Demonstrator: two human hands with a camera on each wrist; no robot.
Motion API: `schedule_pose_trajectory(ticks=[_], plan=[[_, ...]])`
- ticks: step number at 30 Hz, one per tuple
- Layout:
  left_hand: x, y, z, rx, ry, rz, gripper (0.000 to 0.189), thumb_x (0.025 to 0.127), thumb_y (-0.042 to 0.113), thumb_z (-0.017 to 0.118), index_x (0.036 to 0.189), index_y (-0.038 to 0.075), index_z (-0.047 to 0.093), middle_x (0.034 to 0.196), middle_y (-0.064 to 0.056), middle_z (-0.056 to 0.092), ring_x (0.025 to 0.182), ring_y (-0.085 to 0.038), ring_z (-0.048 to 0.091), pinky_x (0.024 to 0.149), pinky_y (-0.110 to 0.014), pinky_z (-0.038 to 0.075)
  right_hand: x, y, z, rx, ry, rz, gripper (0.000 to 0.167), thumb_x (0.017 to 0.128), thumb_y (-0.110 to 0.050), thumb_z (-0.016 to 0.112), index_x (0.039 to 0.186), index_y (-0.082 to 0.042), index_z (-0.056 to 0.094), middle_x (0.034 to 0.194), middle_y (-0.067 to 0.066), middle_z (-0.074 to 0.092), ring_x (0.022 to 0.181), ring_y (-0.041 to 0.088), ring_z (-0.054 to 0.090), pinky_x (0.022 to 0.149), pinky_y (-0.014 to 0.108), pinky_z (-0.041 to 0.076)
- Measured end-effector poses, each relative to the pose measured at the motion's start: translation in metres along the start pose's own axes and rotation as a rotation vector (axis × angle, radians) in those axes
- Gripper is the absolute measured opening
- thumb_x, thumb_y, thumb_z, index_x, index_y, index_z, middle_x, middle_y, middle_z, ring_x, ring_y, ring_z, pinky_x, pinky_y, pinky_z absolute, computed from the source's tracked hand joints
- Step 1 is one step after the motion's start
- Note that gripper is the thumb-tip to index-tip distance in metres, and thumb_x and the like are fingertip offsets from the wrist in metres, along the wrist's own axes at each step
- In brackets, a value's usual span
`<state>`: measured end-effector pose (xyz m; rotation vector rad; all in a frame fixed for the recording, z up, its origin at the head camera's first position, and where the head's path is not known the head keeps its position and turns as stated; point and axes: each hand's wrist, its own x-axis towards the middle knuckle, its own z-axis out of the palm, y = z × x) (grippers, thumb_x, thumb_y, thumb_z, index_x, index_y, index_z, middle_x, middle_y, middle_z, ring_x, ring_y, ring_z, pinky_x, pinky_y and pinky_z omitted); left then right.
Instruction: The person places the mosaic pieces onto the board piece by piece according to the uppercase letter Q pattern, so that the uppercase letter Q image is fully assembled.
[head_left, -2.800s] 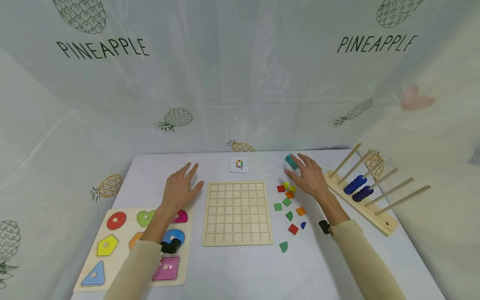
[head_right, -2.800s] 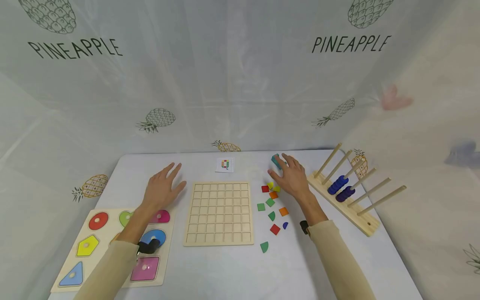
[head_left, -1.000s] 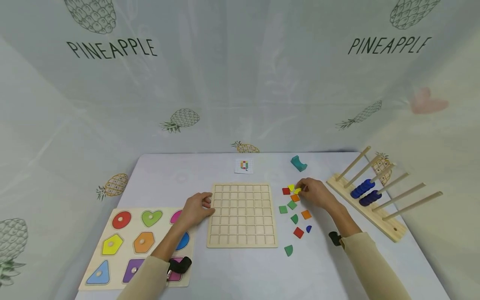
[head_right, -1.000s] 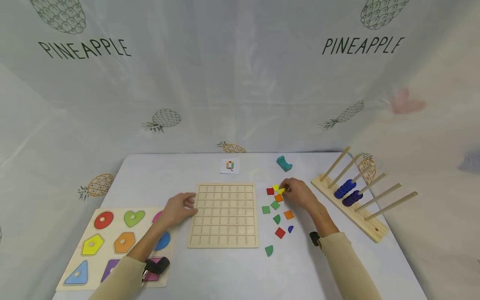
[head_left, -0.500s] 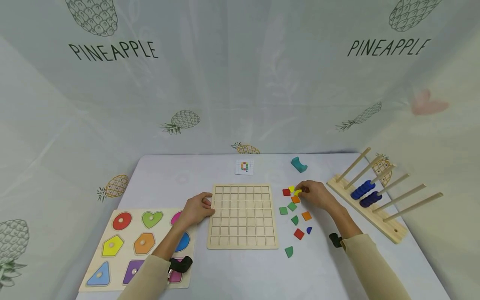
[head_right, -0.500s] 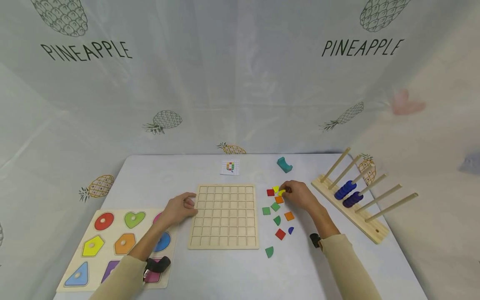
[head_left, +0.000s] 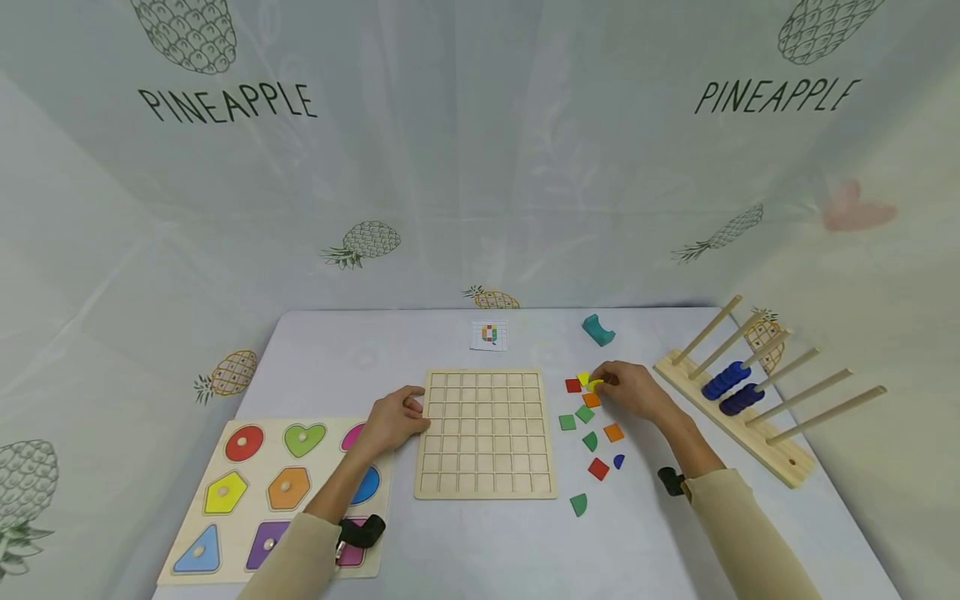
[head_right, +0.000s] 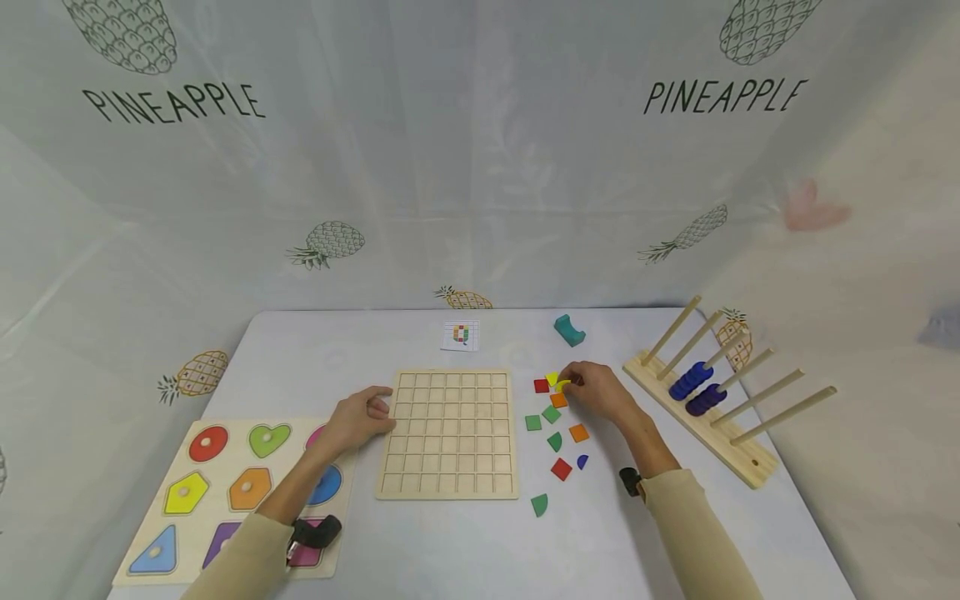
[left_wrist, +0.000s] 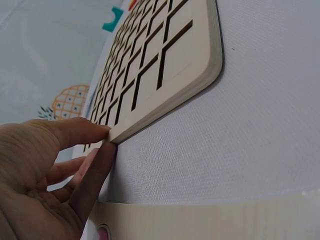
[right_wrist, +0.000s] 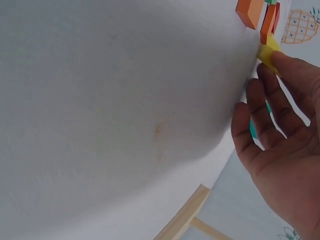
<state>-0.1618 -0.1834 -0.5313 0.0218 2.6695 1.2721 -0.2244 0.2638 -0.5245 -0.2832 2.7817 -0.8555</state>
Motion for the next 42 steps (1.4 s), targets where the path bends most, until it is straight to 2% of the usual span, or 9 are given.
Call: schedule_pose_trajectory(ticks=[7,14,19,25,31,36,42], plan=[[0.0,0.001,0.0,0.002,-0.001,-0.001,0.057,0.081,0.012,0.08,0.134,0.004,0.061,0.094,0.0,0.066,0.085,-0.012,0.066,0.075,-0.032,0.052,0.0,-0.005,0.002,0.025,0.038,0.008,0.016,0.096,-0.019,0.069,0.111,-0.012,0.07,0.099,0.004,0.066,0.09,0.023,0.057,0.08,0.035,0.052],[0.0,-0.001,0.0,0.002,0.004,0.0,0.057,0.081,0.012,0.08,0.135,0.005,0.061,0.094,0.001,0.065,0.086,-0.012,0.067,0.076,-0.033,0.053,0.003,-0.021,0.003,0.097,0.033,-0.048,0.013,0.096,-0.019,0.068,0.108,-0.013,0.071,0.096,0.003,0.065,0.087,0.023,0.057,0.07,0.031,0.051],[-0.001,-0.002,0.001,-0.006,0.01,0.015,0.057,0.082,0.013,0.079,0.135,0.005,0.061,0.095,0.001,0.065,0.088,-0.013,0.067,0.078,-0.035,0.053,0.007,-0.037,0.007,0.131,0.013,-0.076,0.015,0.096,-0.019,0.068,0.109,-0.013,0.071,0.097,0.003,0.067,0.087,0.022,0.057,0.069,0.03,0.052],[-0.002,-0.003,0.0,-0.005,0.013,0.019,0.057,0.081,0.013,0.079,0.134,0.005,0.061,0.094,0.0,0.065,0.088,-0.015,0.067,0.078,-0.037,0.053,0.016,-0.056,0.02,0.157,-0.013,-0.094,0.014,0.096,-0.023,0.068,0.109,-0.018,0.071,0.095,0.001,0.066,0.082,0.021,0.058,0.066,0.032,0.051],[-0.002,-0.002,0.001,-0.001,0.012,0.013,0.057,0.082,0.013,0.079,0.135,0.006,0.061,0.095,0.0,0.065,0.089,-0.015,0.068,0.079,-0.037,0.053,0.024,-0.074,0.034,0.153,-0.015,-0.156,0.011,0.095,-0.021,0.069,0.105,-0.018,0.073,0.093,-0.002,0.066,0.085,0.018,0.057,0.07,0.03,0.049],[-0.002,-0.002,0.002,0.012,0.014,0.009,0.058,0.081,0.013,0.078,0.136,0.005,0.06,0.095,0.0,0.065,0.087,-0.013,0.066,0.078,-0.035,0.053,0.03,-0.088,0.05,0.162,-0.052,-0.199,0.009,0.095,-0.022,0.07,0.102,-0.019,0.073,0.089,-0.004,0.066,0.082,0.017,0.058,0.07,0.032,0.048],[-0.003,-0.001,0.003,0.022,0.019,0.006,0.058,0.081,0.012,0.078,0.136,0.005,0.06,0.094,0.0,0.065,0.085,-0.012,0.066,0.077,-0.035,0.053,0.035,-0.101,0.066,0.201,-0.099,-0.211,0.007,0.094,-0.023,0.071,0.101,-0.021,0.073,0.088,-0.005,0.065,0.083,0.016,0.057,0.074,0.032,0.047]])
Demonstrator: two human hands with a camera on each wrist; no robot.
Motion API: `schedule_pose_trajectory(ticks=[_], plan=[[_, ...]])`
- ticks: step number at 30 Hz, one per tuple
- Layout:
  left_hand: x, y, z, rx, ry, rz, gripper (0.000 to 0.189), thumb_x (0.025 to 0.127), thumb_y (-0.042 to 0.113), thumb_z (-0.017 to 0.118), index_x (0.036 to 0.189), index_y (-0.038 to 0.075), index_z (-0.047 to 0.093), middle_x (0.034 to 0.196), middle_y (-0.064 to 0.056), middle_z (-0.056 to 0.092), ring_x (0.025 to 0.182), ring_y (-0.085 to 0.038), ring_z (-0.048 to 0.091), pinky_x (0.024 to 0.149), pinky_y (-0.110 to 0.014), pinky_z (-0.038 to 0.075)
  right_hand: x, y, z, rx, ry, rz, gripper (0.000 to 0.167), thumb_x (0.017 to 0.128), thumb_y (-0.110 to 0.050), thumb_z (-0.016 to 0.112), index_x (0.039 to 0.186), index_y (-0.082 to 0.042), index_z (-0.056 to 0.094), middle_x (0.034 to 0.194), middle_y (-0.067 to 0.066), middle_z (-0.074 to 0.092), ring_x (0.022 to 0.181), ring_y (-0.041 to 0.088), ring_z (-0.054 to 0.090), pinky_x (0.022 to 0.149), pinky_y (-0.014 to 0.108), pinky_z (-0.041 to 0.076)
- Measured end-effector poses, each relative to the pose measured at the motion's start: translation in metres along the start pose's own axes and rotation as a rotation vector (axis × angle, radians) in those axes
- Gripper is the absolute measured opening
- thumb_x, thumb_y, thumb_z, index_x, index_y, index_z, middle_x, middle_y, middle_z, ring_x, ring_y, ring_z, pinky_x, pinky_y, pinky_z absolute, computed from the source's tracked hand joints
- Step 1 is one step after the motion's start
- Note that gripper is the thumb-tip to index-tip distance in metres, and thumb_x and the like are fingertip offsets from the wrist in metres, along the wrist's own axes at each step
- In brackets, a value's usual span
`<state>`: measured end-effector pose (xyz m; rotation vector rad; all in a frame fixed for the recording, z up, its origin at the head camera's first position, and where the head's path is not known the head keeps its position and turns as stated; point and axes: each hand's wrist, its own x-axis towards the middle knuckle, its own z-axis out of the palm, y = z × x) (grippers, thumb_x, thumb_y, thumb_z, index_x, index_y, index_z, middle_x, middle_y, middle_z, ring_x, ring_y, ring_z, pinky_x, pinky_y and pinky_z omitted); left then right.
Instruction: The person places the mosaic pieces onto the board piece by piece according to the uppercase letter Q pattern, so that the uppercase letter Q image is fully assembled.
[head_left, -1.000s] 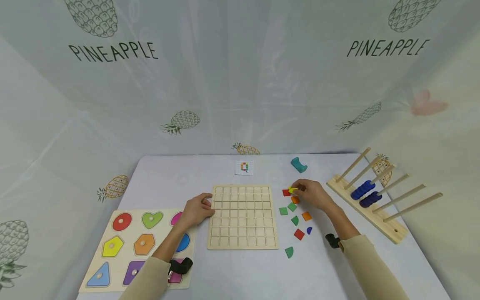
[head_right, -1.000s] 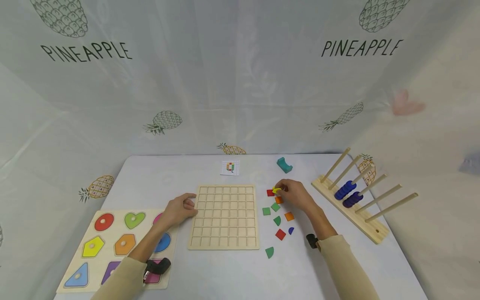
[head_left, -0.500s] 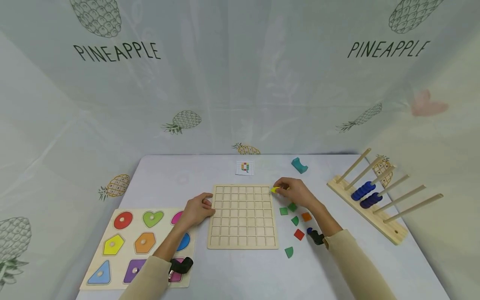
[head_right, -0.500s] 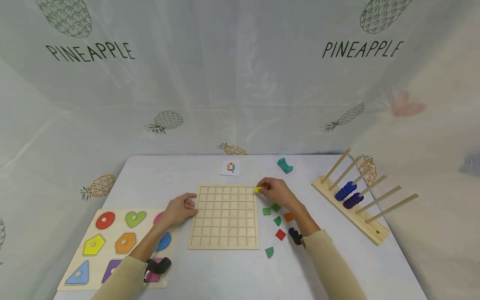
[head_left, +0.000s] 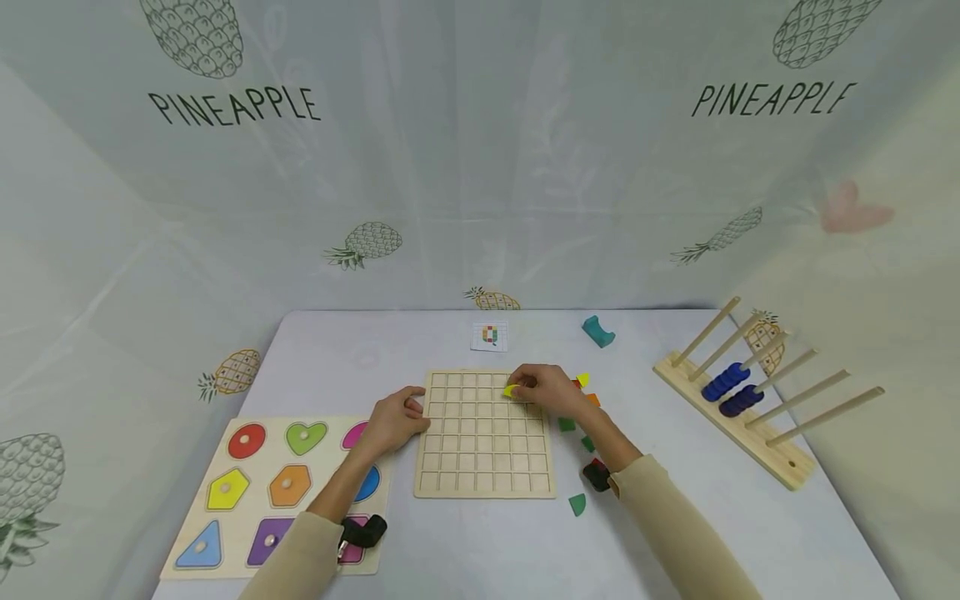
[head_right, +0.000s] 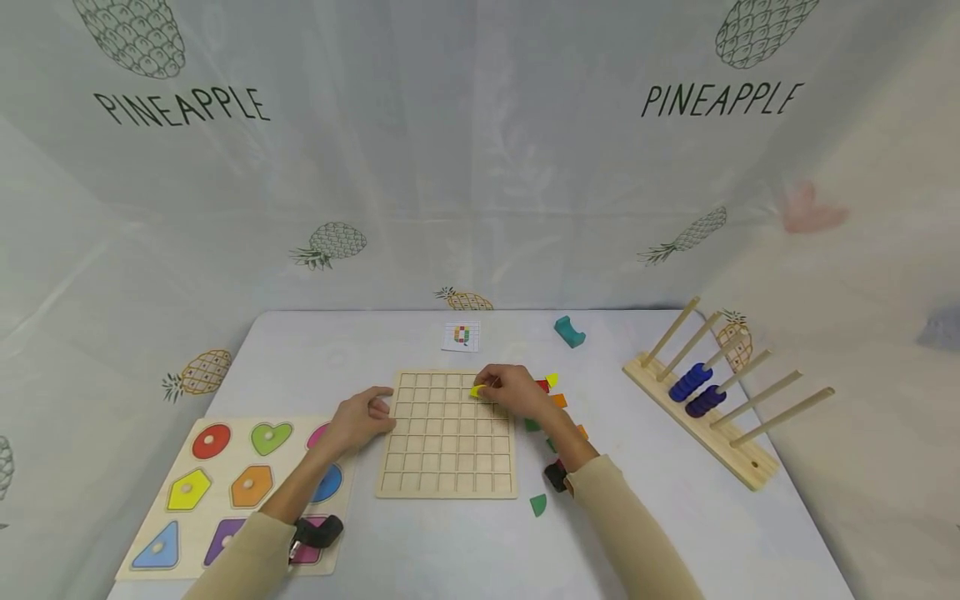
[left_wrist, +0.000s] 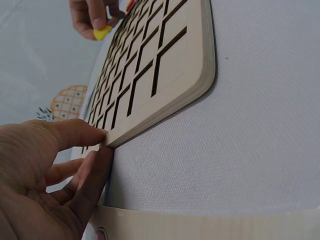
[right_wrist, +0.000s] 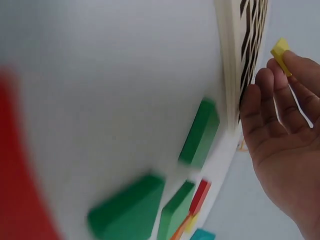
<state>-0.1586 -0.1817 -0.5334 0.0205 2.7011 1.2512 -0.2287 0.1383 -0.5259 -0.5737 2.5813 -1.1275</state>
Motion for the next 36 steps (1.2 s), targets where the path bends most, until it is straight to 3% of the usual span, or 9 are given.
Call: schedule_pose_trajectory(ticks=[8,23,31,36], plan=[[0.001,-0.002,0.001,0.013,0.008,0.005,0.058,0.08,0.013,0.077,0.135,0.005,0.06,0.093,0.001,0.065,0.085,-0.011,0.066,0.077,-0.034,0.053,0.007,-0.017,0.008,0.039,-0.027,-0.007,0.008,0.095,-0.022,0.07,0.103,-0.02,0.073,0.088,-0.004,0.065,0.083,0.017,0.058,0.077,0.031,0.048],[0.001,-0.002,0.001,0.012,0.018,0.025,0.057,0.08,0.012,0.077,0.133,0.003,0.062,0.092,0.001,0.065,0.084,-0.013,0.067,0.076,-0.033,0.052,0.025,-0.024,0.02,0.091,-0.043,-0.032,0.011,0.095,-0.023,0.069,0.104,-0.021,0.077,0.091,-0.006,0.07,0.083,0.014,0.06,0.077,0.03,0.049],[0.0,-0.001,0.0,0.019,0.02,0.016,0.058,0.079,0.013,0.076,0.134,0.004,0.061,0.091,0.001,0.064,0.083,-0.013,0.065,0.076,-0.034,0.052,0.036,-0.038,0.035,0.054,-0.093,-0.086,0.011,0.096,-0.018,0.068,0.104,-0.015,0.074,0.089,-0.007,0.07,0.08,0.009,0.062,0.076,0.029,0.049],[0.0,-0.002,0.001,0.018,0.02,0.025,0.058,0.079,0.013,0.076,0.134,0.003,0.061,0.091,0.001,0.064,0.082,-0.011,0.065,0.074,-0.032,0.051,0.036,-0.048,0.038,0.011,-0.108,-0.064,0.009,0.096,-0.017,0.068,0.103,-0.014,0.074,0.088,-0.005,0.07,0.078,0.011,0.061,0.074,0.031,0.048]])
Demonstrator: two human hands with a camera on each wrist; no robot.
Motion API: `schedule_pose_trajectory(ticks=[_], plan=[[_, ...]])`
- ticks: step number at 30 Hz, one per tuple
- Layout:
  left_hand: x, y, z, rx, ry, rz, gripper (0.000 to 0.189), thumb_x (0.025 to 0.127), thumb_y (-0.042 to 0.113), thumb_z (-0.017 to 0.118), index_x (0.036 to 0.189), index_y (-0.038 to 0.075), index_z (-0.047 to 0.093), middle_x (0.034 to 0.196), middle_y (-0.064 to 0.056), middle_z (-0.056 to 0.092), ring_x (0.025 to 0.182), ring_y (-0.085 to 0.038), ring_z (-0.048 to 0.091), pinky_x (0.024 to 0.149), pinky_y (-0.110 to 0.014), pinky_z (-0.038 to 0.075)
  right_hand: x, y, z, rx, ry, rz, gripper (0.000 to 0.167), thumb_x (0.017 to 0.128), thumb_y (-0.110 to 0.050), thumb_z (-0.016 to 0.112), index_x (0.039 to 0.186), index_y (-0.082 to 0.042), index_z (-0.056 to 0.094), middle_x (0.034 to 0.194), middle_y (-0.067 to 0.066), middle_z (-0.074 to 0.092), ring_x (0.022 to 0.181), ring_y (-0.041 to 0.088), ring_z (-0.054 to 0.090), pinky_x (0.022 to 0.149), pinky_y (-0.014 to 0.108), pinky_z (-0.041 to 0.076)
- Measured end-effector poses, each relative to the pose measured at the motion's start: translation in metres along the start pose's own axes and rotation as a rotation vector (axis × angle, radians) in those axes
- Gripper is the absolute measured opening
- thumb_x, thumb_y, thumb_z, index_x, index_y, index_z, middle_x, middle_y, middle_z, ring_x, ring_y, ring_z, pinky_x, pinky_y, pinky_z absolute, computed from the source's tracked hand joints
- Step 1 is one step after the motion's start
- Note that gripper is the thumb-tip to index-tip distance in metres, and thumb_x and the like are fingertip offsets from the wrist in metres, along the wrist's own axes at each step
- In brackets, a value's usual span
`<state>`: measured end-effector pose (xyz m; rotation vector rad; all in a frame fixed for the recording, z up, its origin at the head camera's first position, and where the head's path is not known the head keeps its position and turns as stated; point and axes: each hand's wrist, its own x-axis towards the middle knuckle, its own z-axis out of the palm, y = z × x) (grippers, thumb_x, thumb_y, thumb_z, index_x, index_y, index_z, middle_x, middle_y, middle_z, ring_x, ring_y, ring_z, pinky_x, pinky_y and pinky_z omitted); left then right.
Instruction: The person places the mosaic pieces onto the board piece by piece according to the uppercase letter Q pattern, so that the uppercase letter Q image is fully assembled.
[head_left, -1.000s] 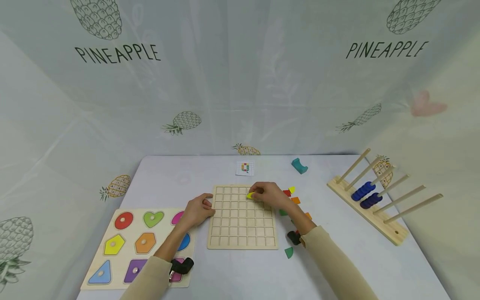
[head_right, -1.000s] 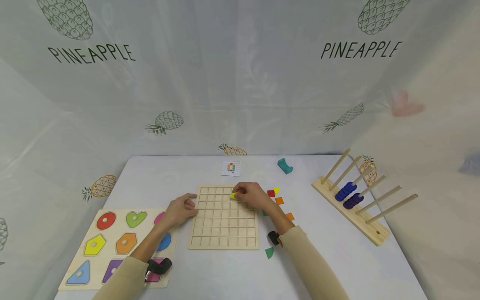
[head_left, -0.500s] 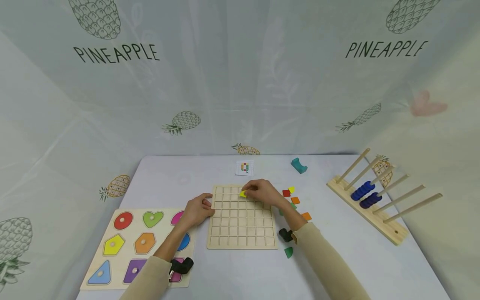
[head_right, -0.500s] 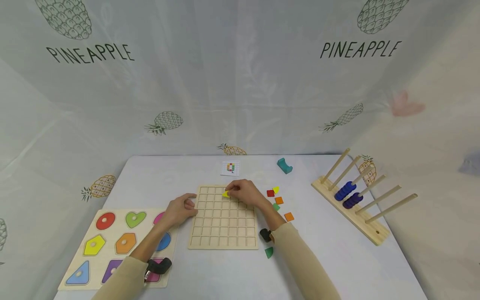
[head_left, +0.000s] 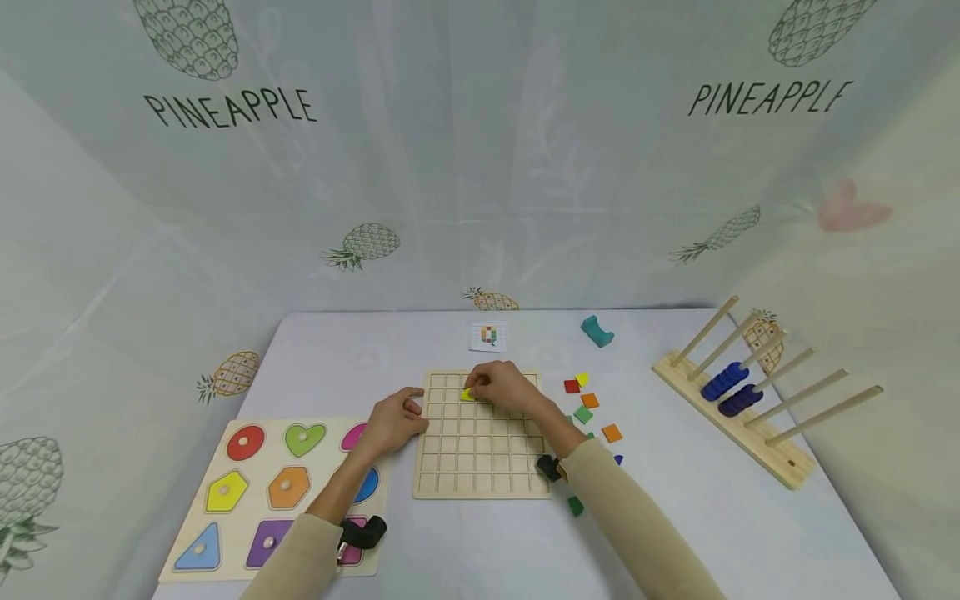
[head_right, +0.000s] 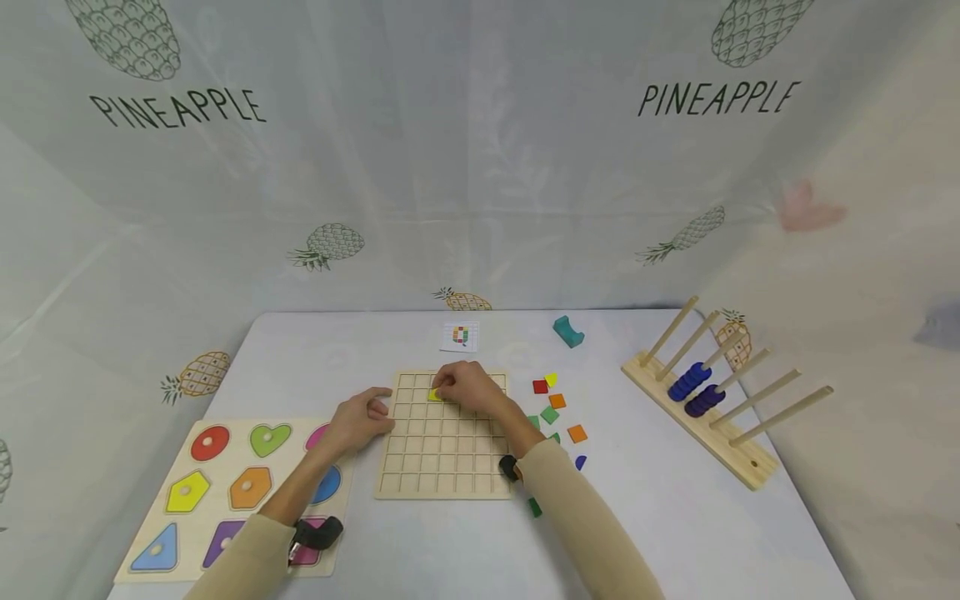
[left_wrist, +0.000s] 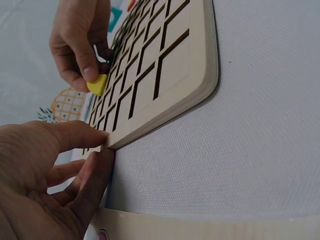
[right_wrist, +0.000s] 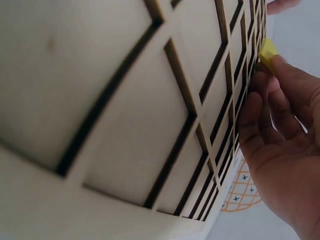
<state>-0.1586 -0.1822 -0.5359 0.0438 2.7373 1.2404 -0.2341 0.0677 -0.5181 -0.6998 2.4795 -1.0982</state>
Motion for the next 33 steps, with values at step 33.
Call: schedule_pose_trajectory(ticks=[33], plan=[[-0.0021,0.0033,-0.0003,-0.014,-0.012,-0.028,0.058,0.08,0.012,0.075,0.136,0.006,0.06,0.094,-0.001,0.066,0.084,-0.013,0.066,0.074,-0.034,0.051,0.004,0.0006,0.0069,-0.188,0.018,-0.035,0.011,0.096,-0.016,0.069,0.101,-0.015,0.078,0.092,-0.005,0.064,0.08,0.008,0.059,0.072,0.026,0.05]])
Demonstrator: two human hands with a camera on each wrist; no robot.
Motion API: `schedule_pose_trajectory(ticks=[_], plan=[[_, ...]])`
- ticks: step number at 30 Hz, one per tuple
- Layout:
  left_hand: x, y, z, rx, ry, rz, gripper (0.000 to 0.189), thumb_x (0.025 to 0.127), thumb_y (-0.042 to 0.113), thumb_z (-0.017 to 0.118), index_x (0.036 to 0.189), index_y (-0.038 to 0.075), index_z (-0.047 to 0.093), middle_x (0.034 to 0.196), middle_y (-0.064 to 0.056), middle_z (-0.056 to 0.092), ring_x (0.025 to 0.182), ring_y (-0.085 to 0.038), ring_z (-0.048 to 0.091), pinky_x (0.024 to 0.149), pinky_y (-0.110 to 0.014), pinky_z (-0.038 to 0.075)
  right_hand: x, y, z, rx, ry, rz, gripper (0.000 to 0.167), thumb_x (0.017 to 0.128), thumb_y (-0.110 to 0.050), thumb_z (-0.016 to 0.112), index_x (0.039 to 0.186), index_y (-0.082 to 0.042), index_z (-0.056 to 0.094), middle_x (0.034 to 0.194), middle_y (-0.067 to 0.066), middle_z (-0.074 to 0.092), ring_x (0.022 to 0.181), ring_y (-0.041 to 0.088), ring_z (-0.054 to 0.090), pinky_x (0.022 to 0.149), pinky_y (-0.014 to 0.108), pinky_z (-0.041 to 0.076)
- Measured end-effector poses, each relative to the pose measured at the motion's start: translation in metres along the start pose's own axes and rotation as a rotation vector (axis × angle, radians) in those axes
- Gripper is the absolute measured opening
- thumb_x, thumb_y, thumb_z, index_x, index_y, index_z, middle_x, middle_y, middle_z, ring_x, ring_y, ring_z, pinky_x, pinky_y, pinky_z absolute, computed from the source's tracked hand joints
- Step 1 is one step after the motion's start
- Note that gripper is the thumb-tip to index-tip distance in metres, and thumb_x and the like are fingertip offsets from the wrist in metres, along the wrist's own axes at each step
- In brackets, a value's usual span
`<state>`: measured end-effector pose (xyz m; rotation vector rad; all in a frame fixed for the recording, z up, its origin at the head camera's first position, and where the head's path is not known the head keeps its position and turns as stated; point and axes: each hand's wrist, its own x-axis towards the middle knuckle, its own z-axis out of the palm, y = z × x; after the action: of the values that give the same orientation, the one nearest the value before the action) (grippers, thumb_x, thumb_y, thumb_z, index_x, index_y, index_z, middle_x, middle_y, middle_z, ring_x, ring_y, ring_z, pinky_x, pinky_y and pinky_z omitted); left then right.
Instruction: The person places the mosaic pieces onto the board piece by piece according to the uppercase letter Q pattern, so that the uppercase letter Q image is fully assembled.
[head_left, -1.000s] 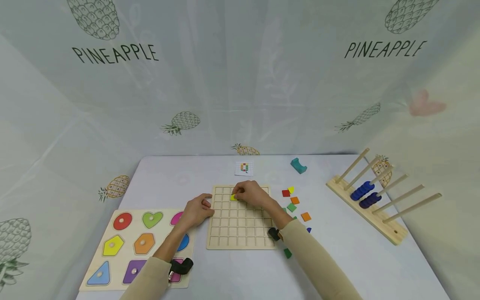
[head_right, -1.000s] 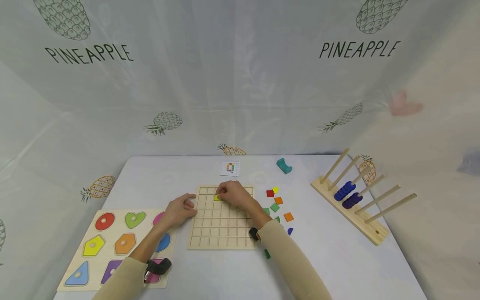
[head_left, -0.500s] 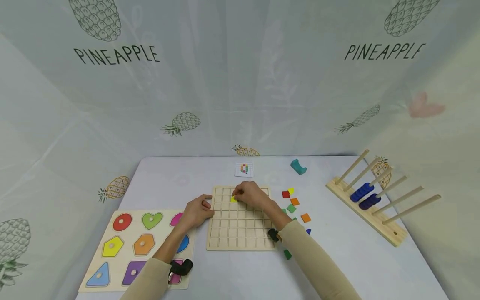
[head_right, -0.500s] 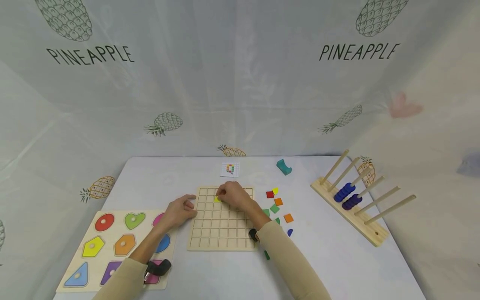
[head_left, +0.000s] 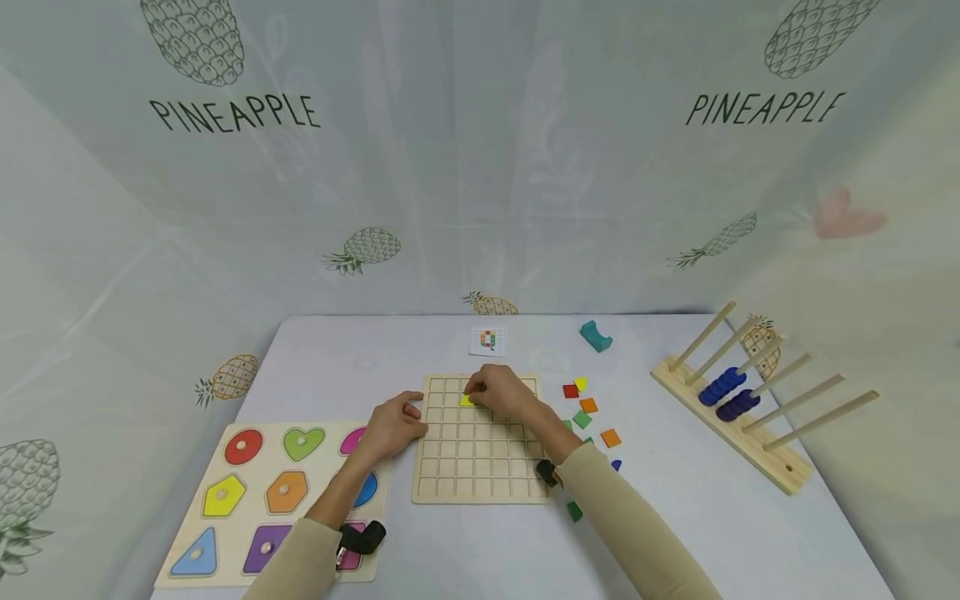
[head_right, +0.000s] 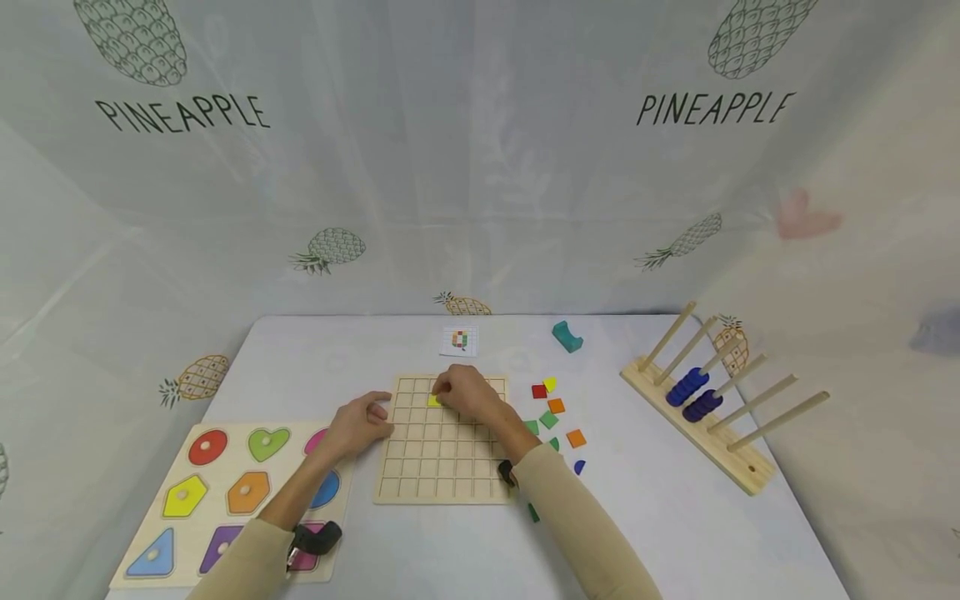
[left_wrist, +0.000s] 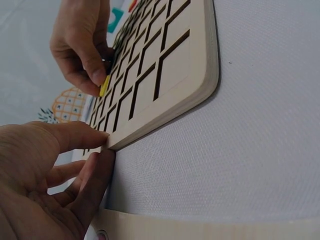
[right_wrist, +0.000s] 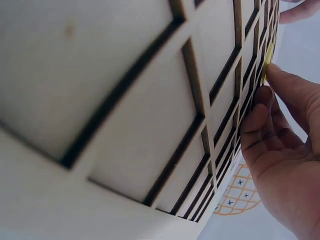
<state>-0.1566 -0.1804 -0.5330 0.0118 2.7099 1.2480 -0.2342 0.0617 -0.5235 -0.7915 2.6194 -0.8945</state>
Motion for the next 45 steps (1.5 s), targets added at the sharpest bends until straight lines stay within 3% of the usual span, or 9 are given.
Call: schedule_pose_trajectory(ticks=[22,34,45], plan=[[0.0,-0.001,0.001,-0.01,-0.003,0.009,0.058,0.08,0.01,0.075,0.136,0.004,0.06,0.094,-0.002,0.065,0.082,-0.014,0.065,0.071,-0.033,0.051,0.0,0.002,-0.002,-0.016,-0.042,0.009,0.013,0.094,-0.014,0.07,0.106,-0.015,0.076,0.093,-0.006,0.063,0.084,0.008,0.057,0.076,0.026,0.049],[0.0,0.0,0.001,-0.011,-0.001,0.011,0.057,0.081,0.01,0.076,0.136,0.004,0.06,0.094,-0.002,0.065,0.083,-0.014,0.066,0.072,-0.034,0.052,-0.001,0.002,-0.004,0.022,-0.037,-0.001,0.013,0.095,-0.014,0.069,0.106,-0.013,0.076,0.092,-0.006,0.064,0.081,0.008,0.057,0.074,0.027,0.049],[0.0,-0.001,0.002,-0.01,-0.001,0.0,0.058,0.08,0.011,0.075,0.136,0.005,0.059,0.094,-0.002,0.065,0.083,-0.014,0.066,0.072,-0.034,0.051,-0.011,0.004,-0.019,0.014,0.003,0.018,0.015,0.096,-0.013,0.066,0.106,-0.012,0.076,0.094,-0.005,0.067,0.085,0.012,0.058,0.078,0.03,0.05]])
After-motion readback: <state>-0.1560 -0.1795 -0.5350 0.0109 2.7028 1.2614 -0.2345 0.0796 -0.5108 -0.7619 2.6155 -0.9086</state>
